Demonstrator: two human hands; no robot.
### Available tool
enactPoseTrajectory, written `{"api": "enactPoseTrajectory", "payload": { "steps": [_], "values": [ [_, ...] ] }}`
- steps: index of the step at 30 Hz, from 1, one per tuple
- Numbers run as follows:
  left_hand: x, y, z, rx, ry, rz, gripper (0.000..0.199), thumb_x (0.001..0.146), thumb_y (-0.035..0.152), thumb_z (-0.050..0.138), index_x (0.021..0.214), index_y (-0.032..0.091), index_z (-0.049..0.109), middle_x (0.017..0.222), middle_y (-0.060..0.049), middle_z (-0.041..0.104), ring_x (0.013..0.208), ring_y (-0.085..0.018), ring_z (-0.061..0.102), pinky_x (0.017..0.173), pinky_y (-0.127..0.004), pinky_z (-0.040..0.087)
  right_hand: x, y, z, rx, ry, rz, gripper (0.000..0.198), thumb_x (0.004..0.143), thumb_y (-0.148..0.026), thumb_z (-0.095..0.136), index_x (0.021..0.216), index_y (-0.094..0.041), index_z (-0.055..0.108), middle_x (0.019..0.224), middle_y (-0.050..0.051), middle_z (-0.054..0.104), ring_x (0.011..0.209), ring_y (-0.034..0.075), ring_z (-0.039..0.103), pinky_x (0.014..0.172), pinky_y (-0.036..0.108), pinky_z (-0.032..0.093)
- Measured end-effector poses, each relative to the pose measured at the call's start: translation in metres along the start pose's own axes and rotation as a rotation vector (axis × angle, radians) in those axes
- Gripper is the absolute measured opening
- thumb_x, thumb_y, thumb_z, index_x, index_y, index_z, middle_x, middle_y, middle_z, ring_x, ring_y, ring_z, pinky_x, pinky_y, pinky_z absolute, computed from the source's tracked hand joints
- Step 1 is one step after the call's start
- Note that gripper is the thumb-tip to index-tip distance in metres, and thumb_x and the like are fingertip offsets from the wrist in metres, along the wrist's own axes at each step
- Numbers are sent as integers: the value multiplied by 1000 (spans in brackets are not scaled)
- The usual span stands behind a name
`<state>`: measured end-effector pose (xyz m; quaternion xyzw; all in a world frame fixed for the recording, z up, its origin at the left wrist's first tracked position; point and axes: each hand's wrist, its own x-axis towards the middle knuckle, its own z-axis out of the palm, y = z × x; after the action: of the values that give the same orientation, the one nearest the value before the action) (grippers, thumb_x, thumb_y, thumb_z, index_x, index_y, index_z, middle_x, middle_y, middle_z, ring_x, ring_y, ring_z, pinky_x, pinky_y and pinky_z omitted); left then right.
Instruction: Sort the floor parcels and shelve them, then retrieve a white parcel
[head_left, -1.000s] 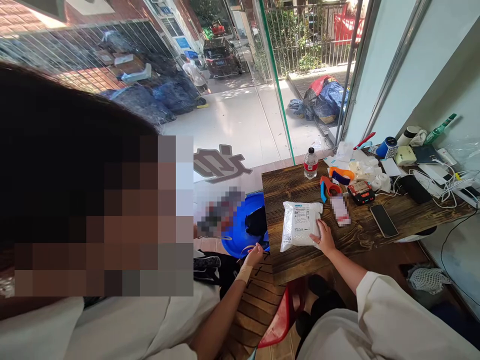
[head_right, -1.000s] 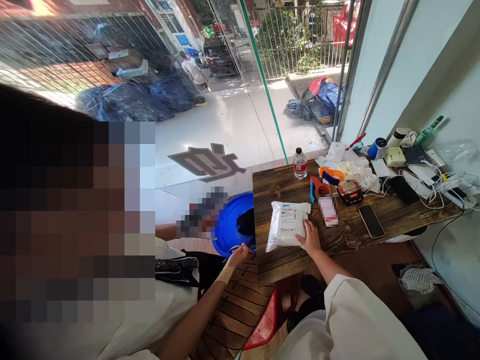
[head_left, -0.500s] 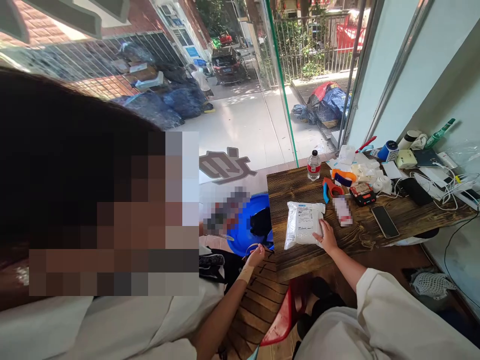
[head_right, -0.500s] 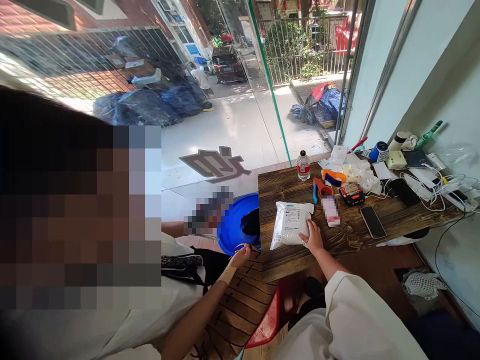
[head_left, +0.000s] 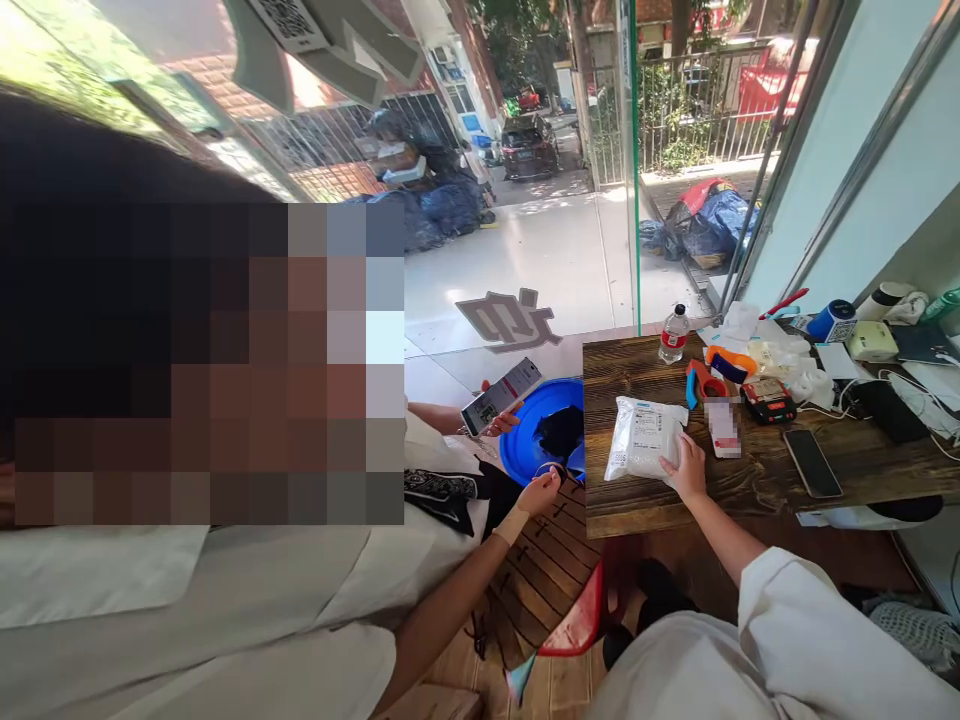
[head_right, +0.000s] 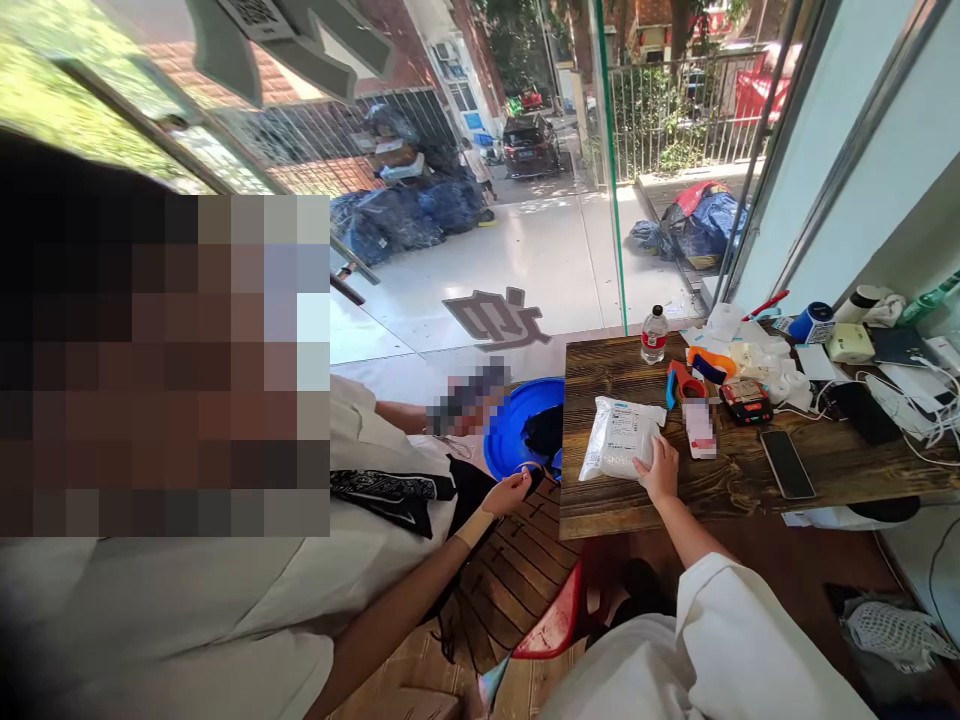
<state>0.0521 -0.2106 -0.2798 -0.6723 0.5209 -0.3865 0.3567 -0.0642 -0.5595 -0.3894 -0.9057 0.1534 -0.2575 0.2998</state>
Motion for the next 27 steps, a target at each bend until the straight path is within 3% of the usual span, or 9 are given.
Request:
{"api": "enactPoseTrajectory", "payload": {
  "steps": [2,4,7,11,15,17,24,27],
  "values": [
    [-3,-22,-11,551,110,201,32,99,44,61,87,14,63,70,3,61,58,-10,59,57,-26,56,-3,-18,-6,16,27,-56,53,98,-54,49,134,-15,50,136,22,54,124,38,50,106,63,42],
    [-6,-51,-26,915,229,293,30,99,42,60,91,14,66,74,0,67,67,-13,67,66,-30,61,-10,-41,-10,44,28,-129,43,101,-44,47,133,-16,52,135,20,56,125,35,50,109,61,41],
    [-16,-94,-50,1060,326,257,25,93,40,69,88,16,69,83,-3,73,82,-17,73,78,-35,65,-30,-77,-11,94,-8,-252,35,101,-35,46,129,-19,58,131,16,61,124,33,54,110,58,42],
    [-40,-137,-78,587,80,126,26,93,40,69,102,15,69,98,-9,75,99,-25,72,90,-50,63,-62,-109,-7,166,-155,-418,35,97,-25,46,128,-22,63,129,13,65,121,31,58,107,56,48],
    [-62,-158,-98,67,85,-121,10,93,19,66,102,15,68,110,-11,76,112,-25,69,96,-48,60,-89,-111,1,151,-376,-475,38,91,-16,49,123,-22,68,130,13,65,121,32,59,107,56,51],
    [-67,-163,-105,-123,119,-251,11,94,14,60,102,13,68,112,-16,76,112,-26,71,94,-45,61,-99,-106,4,108,-464,-481,40,86,-12,50,119,-23,70,129,12,66,120,32,60,107,54,52],
    [-75,-170,-120,-376,200,-429,20,99,10,48,109,14,65,119,-14,76,105,-21,74,92,-39,60,-134,-78,-8,12,-558,-511,51,64,2,57,102,-23,78,119,13,72,110,36,66,93,52,59],
    [-79,-172,-122,-455,133,-459,24,102,12,46,116,10,65,121,-15,76,100,-19,74,90,-37,60,-152,-69,-24,-38,-558,-441,39,65,5,67,85,-27,77,104,8,74,98,28,70,85,40,60]
  ]
}}
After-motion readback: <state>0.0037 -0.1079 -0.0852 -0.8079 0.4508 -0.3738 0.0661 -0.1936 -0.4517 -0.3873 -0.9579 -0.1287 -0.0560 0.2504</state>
